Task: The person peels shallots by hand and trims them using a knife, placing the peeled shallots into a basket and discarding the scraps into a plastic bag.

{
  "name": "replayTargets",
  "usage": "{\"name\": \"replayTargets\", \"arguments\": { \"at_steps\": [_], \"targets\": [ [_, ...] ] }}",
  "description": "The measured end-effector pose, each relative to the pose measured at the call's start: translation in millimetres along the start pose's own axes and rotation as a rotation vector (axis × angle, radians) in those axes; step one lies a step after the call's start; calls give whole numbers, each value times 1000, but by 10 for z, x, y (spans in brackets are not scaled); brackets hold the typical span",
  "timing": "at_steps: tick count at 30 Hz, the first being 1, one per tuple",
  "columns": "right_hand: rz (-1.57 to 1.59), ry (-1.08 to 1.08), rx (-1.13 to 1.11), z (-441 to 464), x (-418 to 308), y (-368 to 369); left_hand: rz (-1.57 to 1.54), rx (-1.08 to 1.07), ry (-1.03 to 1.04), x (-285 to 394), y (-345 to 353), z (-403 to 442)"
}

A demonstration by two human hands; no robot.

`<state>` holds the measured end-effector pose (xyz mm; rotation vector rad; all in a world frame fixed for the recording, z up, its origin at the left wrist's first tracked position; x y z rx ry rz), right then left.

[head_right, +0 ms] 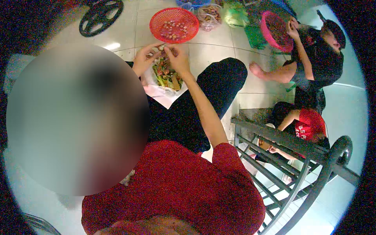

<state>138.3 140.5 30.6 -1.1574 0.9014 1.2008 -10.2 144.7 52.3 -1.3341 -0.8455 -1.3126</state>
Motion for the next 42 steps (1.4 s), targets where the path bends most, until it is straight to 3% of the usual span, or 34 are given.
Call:
{"name": "replayTargets", "arguments": {
  "at_steps": [2,3,16,18,24,28,30,37,42],
  "targets": [
    [123,74,36,-30,50,-30,43,35,-20,-15,-24,8],
    [-59,11,66,12,63,-72,-28,6,-112,-73,-5,2],
    [-132,-107,56,15,-179,-52,-38,4,-123,77,-31,-19],
    [-84,-53,81,20,-82,-65,-60,42,-24,153,-60,-19],
    [-62,-54,98,-20,-208,-49,46,43,14,192,-49,-13],
    [-80,-23,118,-14,-181,-66,-41,43,-5,105,-48,-2],
    [-182,-133,89,-12,-292,-44,-125,66,-68,14,-70,-4],
    [-163,-127,56,-28,-329,-38,-119,71,-165,-13,-93,-9],
    [-279,-250,40,-34,-507,-20,-112,85,-160,37,-104,-19]
  ]
}}
Point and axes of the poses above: each hand's wrist, its own z-axis towards the middle knuckle, its own y-axis out of the palm, x = y × z, the point moved 9 cm from there along z, towards the middle knuckle, and after that the axes turned 7 degrees about -y, right-handed, at the moved point
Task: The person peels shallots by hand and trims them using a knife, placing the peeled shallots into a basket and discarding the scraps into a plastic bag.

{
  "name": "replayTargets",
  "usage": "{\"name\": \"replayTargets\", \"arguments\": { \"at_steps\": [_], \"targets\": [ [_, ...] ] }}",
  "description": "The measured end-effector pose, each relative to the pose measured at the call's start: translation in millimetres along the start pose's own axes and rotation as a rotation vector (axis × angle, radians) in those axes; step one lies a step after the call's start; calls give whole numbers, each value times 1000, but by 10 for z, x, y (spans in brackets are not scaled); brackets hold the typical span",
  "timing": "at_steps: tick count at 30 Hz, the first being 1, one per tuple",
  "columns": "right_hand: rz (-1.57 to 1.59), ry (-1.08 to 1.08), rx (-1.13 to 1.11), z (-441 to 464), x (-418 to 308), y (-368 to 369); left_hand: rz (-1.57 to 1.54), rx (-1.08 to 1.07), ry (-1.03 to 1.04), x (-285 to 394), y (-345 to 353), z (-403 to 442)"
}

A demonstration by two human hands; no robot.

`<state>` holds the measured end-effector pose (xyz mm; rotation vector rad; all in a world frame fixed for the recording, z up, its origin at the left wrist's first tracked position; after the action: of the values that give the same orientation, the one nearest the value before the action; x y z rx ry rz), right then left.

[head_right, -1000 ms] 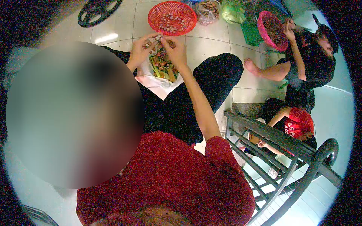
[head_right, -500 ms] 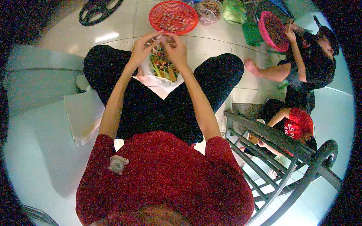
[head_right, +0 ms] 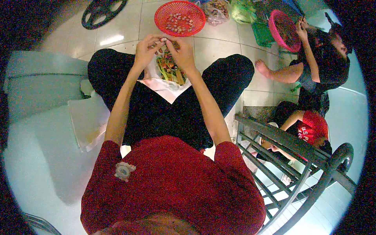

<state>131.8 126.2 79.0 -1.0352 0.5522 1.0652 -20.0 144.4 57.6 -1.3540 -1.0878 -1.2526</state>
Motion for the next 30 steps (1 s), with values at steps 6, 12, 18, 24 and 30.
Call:
{"name": "replayTargets", "arguments": {
  "at_steps": [6,12,18,24,30],
  "targets": [
    [115,195,60,-42,317,24,-14,-37,65,50,41,-9],
    [172,174,73,-33,359,19,41,-65,152,49,100,36],
    [-27,57,11,20,179,-10,86,-88,162,128,153,-43],
    [-7,58,-1,31,77,0,4,-152,95,-17,187,34],
    [3,40,52,29,91,-34,29,-137,71,-27,188,16]
  ]
}}
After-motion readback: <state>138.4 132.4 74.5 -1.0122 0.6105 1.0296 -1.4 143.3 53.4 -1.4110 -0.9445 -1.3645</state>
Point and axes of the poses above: each hand's wrist, its own z-axis towards the middle knuckle, its own y-axis out of the palm, x = y × z, the point moved 9 cm from there along z, towards the middle knuckle, and after that the axes turned 7 degrees about -y, right-handed, at the moved point
